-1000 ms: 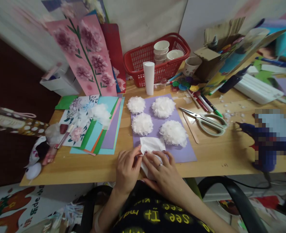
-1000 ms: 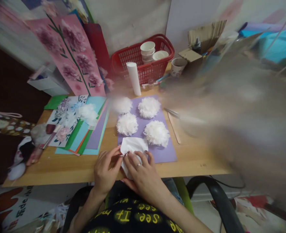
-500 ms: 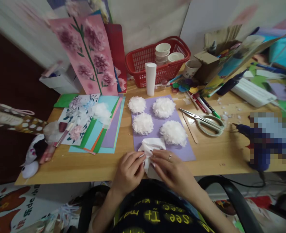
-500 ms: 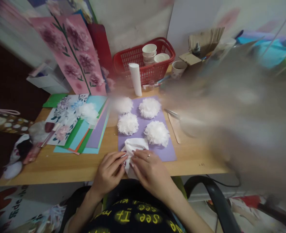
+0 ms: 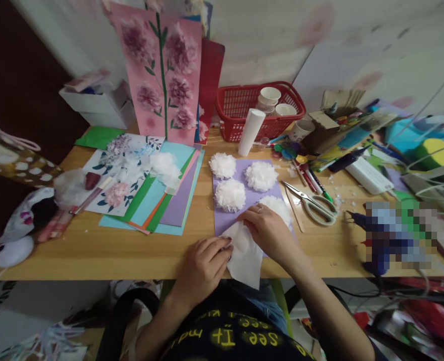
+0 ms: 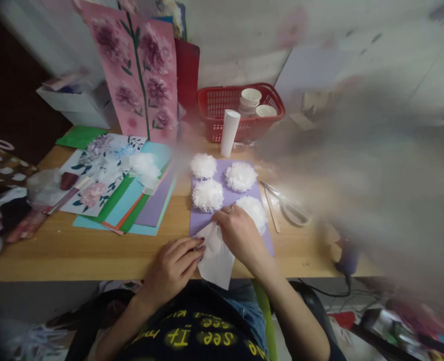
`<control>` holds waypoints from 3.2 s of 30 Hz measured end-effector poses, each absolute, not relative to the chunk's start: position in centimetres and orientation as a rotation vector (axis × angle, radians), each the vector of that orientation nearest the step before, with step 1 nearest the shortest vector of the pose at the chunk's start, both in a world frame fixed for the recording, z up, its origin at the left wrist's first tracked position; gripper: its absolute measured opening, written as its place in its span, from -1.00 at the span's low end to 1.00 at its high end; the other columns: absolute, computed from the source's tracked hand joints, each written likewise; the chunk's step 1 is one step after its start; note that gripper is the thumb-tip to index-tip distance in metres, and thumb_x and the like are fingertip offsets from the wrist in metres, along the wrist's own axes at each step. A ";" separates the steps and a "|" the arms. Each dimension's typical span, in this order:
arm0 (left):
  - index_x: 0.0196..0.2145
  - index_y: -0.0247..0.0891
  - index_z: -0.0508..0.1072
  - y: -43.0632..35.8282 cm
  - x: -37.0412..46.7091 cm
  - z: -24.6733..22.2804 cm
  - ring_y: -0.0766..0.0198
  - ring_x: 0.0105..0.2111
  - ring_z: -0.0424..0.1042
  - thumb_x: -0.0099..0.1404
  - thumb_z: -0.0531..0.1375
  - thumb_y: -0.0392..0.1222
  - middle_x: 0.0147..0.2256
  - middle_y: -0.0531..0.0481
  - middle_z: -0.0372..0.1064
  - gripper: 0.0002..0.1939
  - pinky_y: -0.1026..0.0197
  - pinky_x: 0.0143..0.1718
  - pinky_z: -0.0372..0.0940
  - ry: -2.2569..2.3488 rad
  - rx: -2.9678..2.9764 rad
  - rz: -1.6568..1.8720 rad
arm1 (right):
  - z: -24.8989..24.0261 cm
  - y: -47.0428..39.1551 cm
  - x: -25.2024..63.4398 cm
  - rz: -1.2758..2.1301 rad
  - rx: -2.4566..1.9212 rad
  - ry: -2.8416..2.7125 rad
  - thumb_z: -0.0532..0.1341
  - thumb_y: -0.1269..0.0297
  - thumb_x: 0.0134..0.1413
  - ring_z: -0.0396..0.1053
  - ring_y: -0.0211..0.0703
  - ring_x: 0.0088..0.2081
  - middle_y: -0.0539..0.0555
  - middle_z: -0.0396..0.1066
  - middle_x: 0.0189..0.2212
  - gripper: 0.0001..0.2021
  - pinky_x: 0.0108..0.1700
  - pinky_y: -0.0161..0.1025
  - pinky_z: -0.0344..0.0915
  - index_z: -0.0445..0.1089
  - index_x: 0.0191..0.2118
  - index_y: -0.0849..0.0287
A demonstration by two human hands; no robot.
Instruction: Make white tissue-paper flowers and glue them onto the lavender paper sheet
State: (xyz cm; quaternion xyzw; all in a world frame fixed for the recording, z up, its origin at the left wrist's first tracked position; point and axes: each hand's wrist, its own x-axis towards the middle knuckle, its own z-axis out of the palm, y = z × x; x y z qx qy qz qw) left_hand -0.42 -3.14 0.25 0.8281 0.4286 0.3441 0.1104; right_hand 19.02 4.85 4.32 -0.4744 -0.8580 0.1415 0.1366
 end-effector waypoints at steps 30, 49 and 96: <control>0.13 -0.32 0.43 -3.0 -0.2 0.6 0.03 0.00 0.40 0.36 0.11 -0.41 0.07 -0.15 0.49 -0.60 -0.03 0.00 0.31 1.276 2.541 0.706 | 4.3 1.4 18.6 0.427 -1.427 -2.394 0.11 0.38 0.32 0.40 -0.14 -0.38 0.07 0.43 -0.40 -0.78 -0.37 -0.26 0.25 0.48 -0.32 0.17; 0.17 -0.15 0.41 -3.1 -0.3 0.2 0.04 0.02 0.32 0.34 0.06 -0.49 0.26 -0.05 0.31 -0.49 0.00 -0.04 0.24 1.260 2.623 0.567 | 3.0 -2.6 22.5 0.686 -1.525 -2.151 0.06 0.35 0.23 0.47 0.01 -0.20 0.23 0.47 -0.18 -0.65 -0.21 -0.07 0.44 0.29 0.11 0.20; -0.02 -0.26 0.50 -3.2 -0.3 0.2 0.03 0.01 0.37 0.42 0.07 -0.41 0.08 -0.15 0.47 -0.71 -0.02 -0.03 0.30 1.224 2.542 0.788 | 1.0 -3.9 21.2 0.899 -1.384 -1.797 0.03 0.40 0.36 0.49 -0.12 0.03 0.18 0.52 0.00 -0.71 0.03 -0.12 0.46 0.24 0.13 0.11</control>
